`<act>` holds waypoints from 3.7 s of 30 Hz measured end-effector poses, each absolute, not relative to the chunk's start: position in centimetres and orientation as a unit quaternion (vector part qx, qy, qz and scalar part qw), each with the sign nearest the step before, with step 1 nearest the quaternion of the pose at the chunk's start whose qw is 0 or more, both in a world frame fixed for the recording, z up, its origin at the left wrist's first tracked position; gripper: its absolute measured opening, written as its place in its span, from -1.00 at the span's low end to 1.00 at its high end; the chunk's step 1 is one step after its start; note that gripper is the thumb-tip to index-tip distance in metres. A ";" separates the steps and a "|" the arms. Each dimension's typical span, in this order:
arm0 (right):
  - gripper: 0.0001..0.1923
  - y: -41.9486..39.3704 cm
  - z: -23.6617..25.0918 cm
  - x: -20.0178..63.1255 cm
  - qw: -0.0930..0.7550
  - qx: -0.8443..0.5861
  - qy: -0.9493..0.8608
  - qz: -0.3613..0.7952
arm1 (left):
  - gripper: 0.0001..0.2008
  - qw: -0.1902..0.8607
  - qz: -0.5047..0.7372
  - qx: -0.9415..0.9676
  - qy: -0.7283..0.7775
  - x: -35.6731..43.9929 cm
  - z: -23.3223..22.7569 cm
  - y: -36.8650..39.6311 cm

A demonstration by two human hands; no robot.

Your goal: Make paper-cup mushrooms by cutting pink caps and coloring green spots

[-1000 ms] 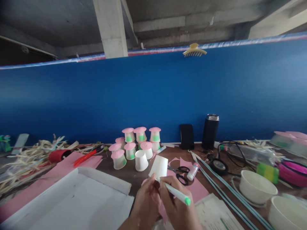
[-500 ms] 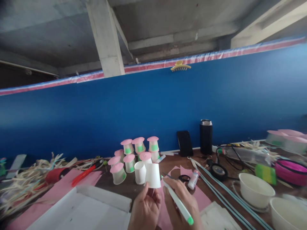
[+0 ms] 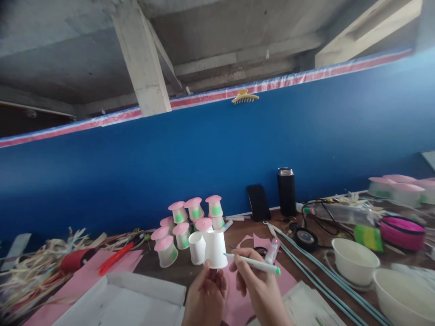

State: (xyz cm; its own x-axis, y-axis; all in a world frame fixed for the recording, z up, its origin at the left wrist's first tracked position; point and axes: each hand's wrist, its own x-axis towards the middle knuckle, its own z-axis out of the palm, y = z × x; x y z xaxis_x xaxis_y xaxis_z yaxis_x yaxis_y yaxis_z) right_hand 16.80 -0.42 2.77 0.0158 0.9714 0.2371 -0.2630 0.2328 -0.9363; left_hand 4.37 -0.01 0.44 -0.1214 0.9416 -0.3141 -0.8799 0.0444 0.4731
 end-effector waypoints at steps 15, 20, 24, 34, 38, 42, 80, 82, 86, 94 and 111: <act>-0.73 1.4 2.6 17.9 0.513 -0.127 -0.079 0.845 | -0.90 0.682 0.676 0.031 0.279 4.8 0.3 -0.3; -0.73 1.5 2.5 18.0 0.503 -0.114 -0.080 0.853 | -0.87 0.684 0.676 0.042 0.271 4.8 0.1 -0.3; -0.75 1.2 2.4 17.7 0.536 -0.147 -0.122 0.822 | -0.90 0.678 0.681 0.043 0.273 4.9 0.2 -0.2; -0.67 1.9 3.4 18.6 0.661 -0.288 -0.212 0.660 | -0.96 0.656 0.683 0.021 0.320 5.2 0.7 -0.6; -0.69 2.3 3.4 19.3 0.673 -0.266 -0.221 0.654 | -0.92 0.655 0.674 0.020 0.342 5.5 1.2 -0.8; -0.66 2.4 3.3 19.4 0.664 -0.257 -0.211 0.670 | -0.94 0.669 0.654 0.055 0.348 5.3 0.7 -0.7; -0.55 -0.3 2.5 17.7 0.328 -0.331 -0.678 0.568 | -0.62 0.578 0.522 0.473 0.414 3.8 2.1 -2.2; -0.51 0.0 2.7 18.0 0.325 -0.361 -0.683 0.546 | -0.67 0.584 0.542 0.449 0.404 3.7 2.2 -2.2; -0.45 1.7 3.1 19.9 0.450 -0.482 -0.621 0.425 | -0.70 0.632 0.624 0.304 0.344 3.3 2.4 -1.9; -0.70 5.7 1.2 24.0 0.397 -0.578 -0.702 0.124 | -0.72 0.702 0.655 0.124 0.250 2.8 2.3 -1.2; -0.56 4.8 1.7 23.5 0.188 -0.665 -0.718 -0.088 | -0.73 0.697 0.656 0.174 0.232 3.3 2.1 -1.5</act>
